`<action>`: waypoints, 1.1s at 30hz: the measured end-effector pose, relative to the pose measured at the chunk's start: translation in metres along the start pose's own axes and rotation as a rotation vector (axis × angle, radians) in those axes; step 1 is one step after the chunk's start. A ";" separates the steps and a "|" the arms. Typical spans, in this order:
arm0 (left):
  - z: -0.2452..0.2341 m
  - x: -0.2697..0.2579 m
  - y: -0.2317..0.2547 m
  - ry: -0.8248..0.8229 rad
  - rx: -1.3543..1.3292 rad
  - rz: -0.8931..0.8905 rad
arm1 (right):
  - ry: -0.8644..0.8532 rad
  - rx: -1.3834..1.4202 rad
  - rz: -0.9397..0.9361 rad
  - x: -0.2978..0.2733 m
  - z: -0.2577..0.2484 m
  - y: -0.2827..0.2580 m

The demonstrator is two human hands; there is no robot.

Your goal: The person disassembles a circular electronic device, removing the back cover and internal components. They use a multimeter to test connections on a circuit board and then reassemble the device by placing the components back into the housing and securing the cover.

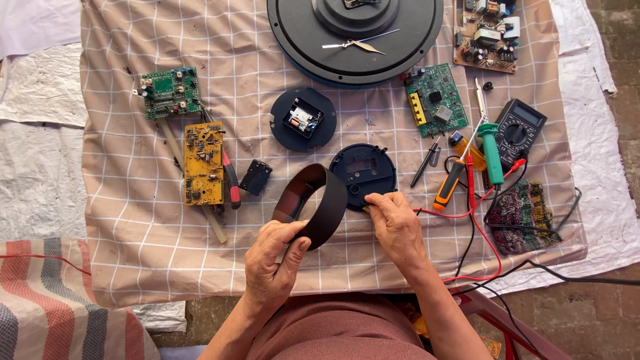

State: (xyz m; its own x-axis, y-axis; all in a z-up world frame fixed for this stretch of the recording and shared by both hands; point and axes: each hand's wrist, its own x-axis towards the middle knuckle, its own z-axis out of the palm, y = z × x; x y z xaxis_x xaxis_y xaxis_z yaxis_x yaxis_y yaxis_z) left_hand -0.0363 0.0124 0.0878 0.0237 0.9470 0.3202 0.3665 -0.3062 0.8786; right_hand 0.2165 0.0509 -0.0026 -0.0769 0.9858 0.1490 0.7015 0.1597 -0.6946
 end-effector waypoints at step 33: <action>-0.014 -0.005 -0.080 0.211 0.584 -0.007 | 0.392 0.944 0.350 -0.008 -0.038 0.018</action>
State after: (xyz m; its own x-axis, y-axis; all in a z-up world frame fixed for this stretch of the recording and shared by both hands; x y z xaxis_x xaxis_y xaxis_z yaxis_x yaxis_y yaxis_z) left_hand -0.0793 0.0313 0.0209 -0.1431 0.8909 0.4312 0.8158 -0.1405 0.5610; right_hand 0.2569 0.0435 0.0101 0.3713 0.9263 -0.0644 -0.2017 0.0128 -0.9794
